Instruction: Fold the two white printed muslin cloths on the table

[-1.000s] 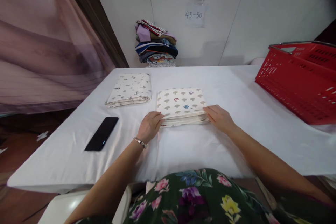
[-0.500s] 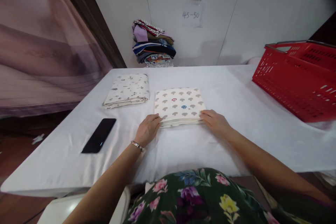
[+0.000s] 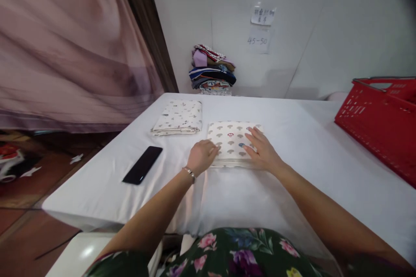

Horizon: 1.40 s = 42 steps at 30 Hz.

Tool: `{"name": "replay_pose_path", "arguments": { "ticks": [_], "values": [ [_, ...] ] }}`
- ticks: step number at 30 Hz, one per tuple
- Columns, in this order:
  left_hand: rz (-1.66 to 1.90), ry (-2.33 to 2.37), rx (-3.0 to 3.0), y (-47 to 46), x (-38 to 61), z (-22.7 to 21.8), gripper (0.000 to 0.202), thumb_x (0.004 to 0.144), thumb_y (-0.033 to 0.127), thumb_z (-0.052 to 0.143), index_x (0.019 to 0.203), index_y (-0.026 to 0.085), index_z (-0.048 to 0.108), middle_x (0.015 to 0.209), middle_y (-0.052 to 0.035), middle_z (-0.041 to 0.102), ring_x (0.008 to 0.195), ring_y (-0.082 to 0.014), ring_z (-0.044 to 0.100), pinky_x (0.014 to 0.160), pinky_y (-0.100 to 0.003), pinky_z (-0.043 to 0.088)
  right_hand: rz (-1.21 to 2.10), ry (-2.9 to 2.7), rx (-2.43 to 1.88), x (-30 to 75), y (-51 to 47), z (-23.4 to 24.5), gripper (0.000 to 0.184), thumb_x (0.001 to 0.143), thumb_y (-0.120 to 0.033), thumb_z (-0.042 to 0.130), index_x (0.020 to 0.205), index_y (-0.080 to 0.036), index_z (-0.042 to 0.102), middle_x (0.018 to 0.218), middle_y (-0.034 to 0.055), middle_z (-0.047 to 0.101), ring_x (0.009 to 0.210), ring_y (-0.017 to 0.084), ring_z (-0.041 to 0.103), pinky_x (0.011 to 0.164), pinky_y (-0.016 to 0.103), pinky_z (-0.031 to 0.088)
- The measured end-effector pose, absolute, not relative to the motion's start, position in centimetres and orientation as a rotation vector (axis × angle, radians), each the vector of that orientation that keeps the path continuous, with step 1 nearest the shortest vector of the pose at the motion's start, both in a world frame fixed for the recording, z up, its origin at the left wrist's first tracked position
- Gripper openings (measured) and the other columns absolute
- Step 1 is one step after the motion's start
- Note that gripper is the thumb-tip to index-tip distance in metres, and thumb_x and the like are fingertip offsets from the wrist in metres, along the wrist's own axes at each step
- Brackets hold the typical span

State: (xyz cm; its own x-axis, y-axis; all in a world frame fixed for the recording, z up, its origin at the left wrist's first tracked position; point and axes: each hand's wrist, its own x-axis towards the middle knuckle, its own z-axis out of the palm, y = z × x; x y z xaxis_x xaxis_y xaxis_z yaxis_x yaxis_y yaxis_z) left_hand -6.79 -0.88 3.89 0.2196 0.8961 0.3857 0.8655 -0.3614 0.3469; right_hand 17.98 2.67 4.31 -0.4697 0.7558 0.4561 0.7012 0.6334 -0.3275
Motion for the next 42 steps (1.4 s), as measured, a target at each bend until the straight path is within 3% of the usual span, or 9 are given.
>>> {"name": "replay_pose_path", "arguments": {
  "ticks": [2,4,7,10,17,21,28,35,42],
  "values": [
    [0.843,1.776,2.444,0.8,-5.4,4.1,0.037,0.089,0.042,0.039,0.106,0.019,0.062,0.119,-0.0084,0.059,0.115,-0.0214,0.049,0.097,-0.036,0.038,0.102,-2.292,-1.257,16.8,4.9,4.1,0.051,0.09,-0.045,0.036,0.131,-0.016,0.042,0.147,0.0123,0.026,0.137,0.027,0.014,0.107,0.047,0.024],
    [0.653,1.857,2.423,2.1,-4.4,3.3,0.052,0.086,0.049,0.041,0.125,0.016,0.05,0.141,-0.0109,0.039,0.132,-0.0263,0.029,0.107,-0.042,0.026,0.078,-2.319,-1.453,16.5,7.0,3.3,0.058,0.089,-0.048,0.036,0.135,-0.012,0.037,0.149,0.0142,0.02,0.138,0.028,0.01,0.109,0.048,0.018],
    [0.318,1.894,2.279,2.9,-4.2,1.3,0.069,0.084,0.059,0.035,0.138,0.015,0.034,0.149,-0.0105,0.023,0.138,-0.0272,0.014,0.111,-0.046,0.016,0.138,-2.349,-1.767,17.4,8.9,1.2,0.065,0.088,-0.052,0.034,0.138,-0.012,0.031,0.15,0.0137,0.017,0.138,0.028,0.01,0.108,0.05,0.017],
    [0.254,1.855,2.24,2.6,-4.6,0.2,0.073,0.084,0.062,0.026,0.142,0.017,0.025,0.151,-0.0071,0.016,0.139,-0.0239,0.007,0.112,-0.046,0.01,0.179,-2.358,-1.87,18.5,9.3,-0.6,0.067,0.088,-0.056,0.027,0.14,-0.014,0.028,0.151,0.0103,0.014,0.138,0.026,0.009,0.108,0.049,0.018],
    [0.258,1.81,2.064,3.4,-4.9,2.3,0.075,0.081,0.067,0.026,0.14,0.021,0.028,0.152,-0.0066,0.012,0.14,-0.0239,0.004,0.11,-0.051,0.01,0.159,-2.367,-1.918,17.8,9.4,0.2,0.069,0.087,-0.058,0.024,0.14,-0.014,0.028,0.15,0.0108,0.017,0.137,0.026,0.011,0.108,0.049,0.015],
    [0.34,1.883,2.155,6.4,-4.1,3.3,0.078,0.08,0.068,0.025,0.14,0.019,0.029,0.153,-0.0064,0.009,0.14,-0.0235,0.001,0.112,-0.048,0.006,0.07,-2.335,-1.9,16.4,11.5,1.2,0.073,0.087,-0.058,0.025,0.141,-0.009,0.026,0.15,0.014,0.014,0.138,0.028,0.007,0.109,0.047,0.012],
    [0.275,1.983,2.079,9.9,-4.3,0.6,0.088,0.077,0.073,0.017,0.143,0.016,0.022,0.153,-0.0077,0.007,0.14,-0.0256,0.0,0.111,-0.049,0.008,0.129,-2.323,-1.869,16.8,14.2,-0.9,0.073,0.088,-0.057,0.027,0.14,-0.007,0.028,0.148,0.0162,0.019,0.137,0.029,0.013,0.109,0.045,0.014],
    [0.307,1.959,2.071,9.9,-4.7,0.1,0.084,0.078,0.072,0.02,0.143,0.019,0.022,0.153,-0.0068,0.006,0.14,-0.0268,0.0,0.109,-0.053,0.011,0.117,-2.327,-1.874,16.8,14.0,-1.0,0.072,0.088,-0.056,0.028,0.139,-0.006,0.029,0.148,0.0166,0.02,0.136,0.03,0.014,0.109,0.045,0.014],
    [0.237,1.963,2.095,11.4,-4.4,1.0,0.084,0.078,0.072,0.022,0.142,0.017,0.027,0.152,-0.0085,0.011,0.139,-0.0277,0.002,0.11,-0.054,0.002,0.185,-2.318,-1.916,17.2,14.8,-0.3,0.073,0.087,-0.06,0.026,0.139,-0.009,0.03,0.148,0.0146,0.021,0.137,0.029,0.013,0.108,0.047,0.014]
  ]
}}
